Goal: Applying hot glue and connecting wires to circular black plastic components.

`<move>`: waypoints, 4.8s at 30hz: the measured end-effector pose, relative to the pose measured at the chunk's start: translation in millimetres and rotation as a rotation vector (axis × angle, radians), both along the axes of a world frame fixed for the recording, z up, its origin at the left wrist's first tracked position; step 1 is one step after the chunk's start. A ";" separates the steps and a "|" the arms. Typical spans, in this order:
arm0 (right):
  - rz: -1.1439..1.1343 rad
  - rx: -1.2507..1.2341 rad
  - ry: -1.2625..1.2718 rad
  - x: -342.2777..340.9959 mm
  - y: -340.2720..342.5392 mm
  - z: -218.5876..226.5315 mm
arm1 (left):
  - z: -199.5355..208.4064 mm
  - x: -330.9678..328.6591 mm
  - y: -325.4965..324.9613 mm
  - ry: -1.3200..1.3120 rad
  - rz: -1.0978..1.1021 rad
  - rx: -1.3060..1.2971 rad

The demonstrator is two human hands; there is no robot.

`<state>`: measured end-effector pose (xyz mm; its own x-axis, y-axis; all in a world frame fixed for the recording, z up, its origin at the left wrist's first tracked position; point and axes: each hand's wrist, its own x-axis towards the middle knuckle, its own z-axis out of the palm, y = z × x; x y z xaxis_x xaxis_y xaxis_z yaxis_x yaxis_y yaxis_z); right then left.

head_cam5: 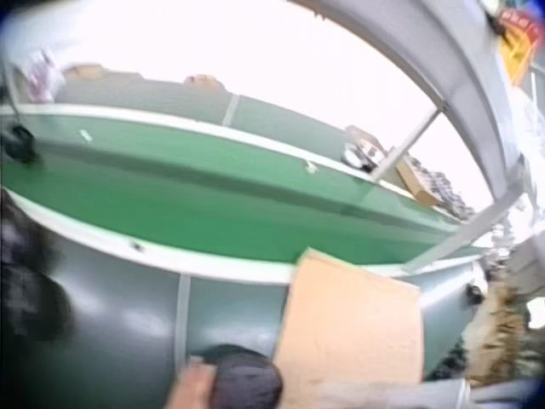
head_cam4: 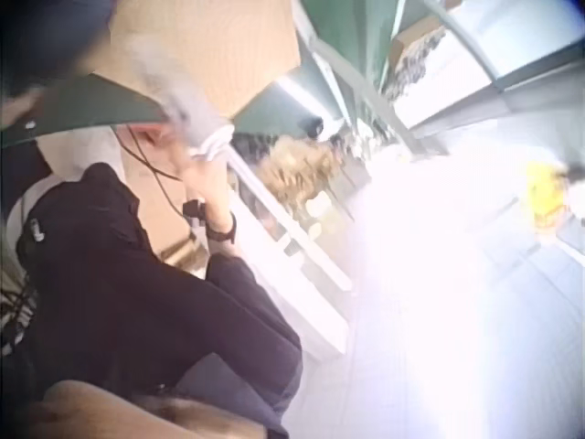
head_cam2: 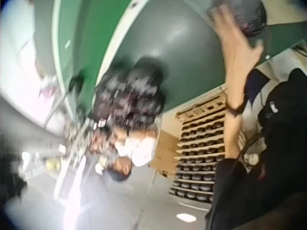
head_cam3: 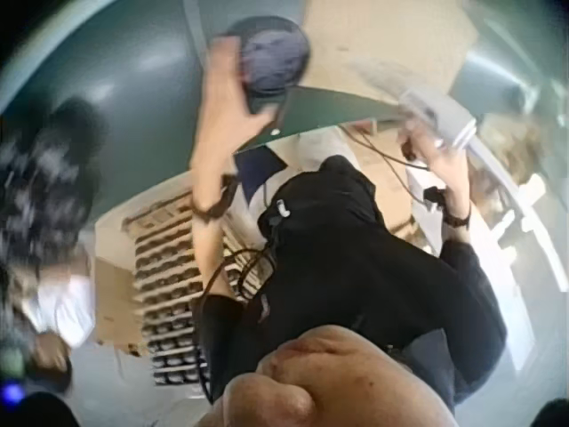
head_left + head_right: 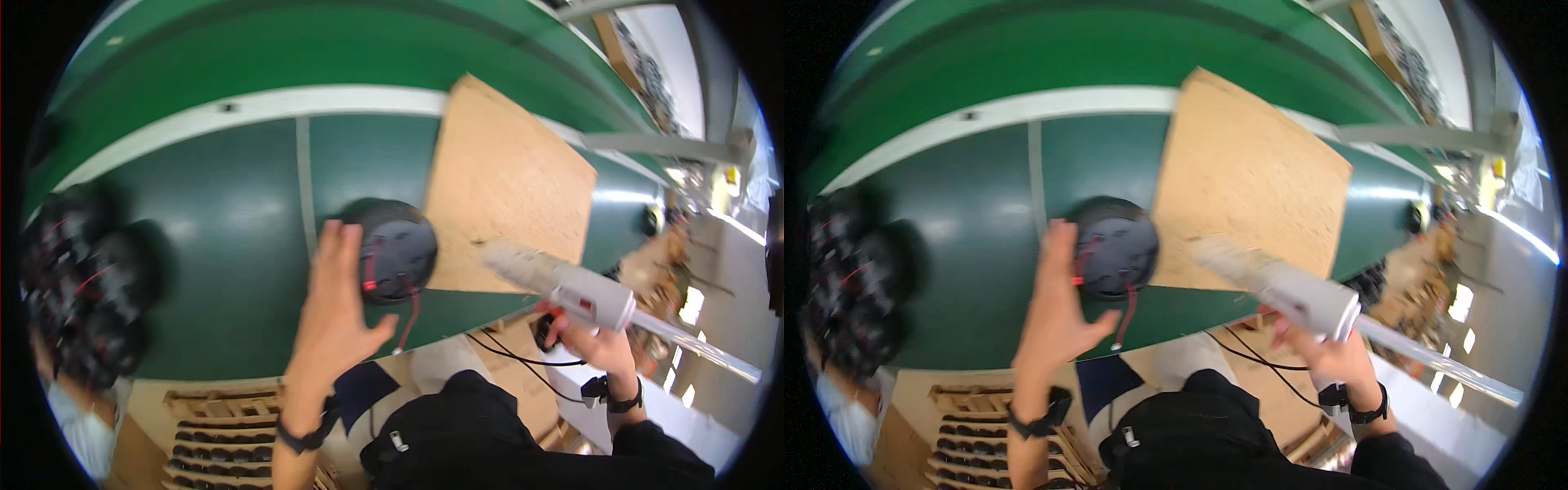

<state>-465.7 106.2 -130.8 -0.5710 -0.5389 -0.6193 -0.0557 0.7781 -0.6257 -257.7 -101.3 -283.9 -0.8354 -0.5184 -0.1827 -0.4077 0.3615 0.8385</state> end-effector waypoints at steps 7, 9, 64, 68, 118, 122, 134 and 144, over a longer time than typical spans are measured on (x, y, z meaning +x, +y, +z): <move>0.167 -0.009 0.716 -121.9 84.3 -113.1 | 8.1 -26.3 44.6 -0.011 0.212 -0.093; 0.192 -0.145 0.820 -146.1 91.3 -155.3 | 28.8 0.9 51.9 -0.062 0.279 -0.096; 0.650 -0.252 0.476 268.5 96.4 -181.4 | 410.9 1245.3 612.4 -0.846 2.536 -1.014; 0.614 -0.347 0.521 255.3 107.2 -187.4 | 412.9 1243.7 598.3 -0.400 2.672 -0.895; -0.142 -0.124 0.121 34.0 199.1 -135.7 | 133.2 146.3 -305.6 -0.614 0.637 -0.563; -0.320 0.010 0.068 34.0 210.5 -106.9 | 88.0 133.9 -388.3 -0.669 0.761 -0.401; -0.266 0.150 0.121 20.0 185.1 -105.9 | -48.1 155.2 -491.8 -0.316 0.980 -0.315; -0.053 0.009 0.512 -50.2 128.1 -121.7 | 81.4 30.3 -310.8 -0.241 0.337 0.130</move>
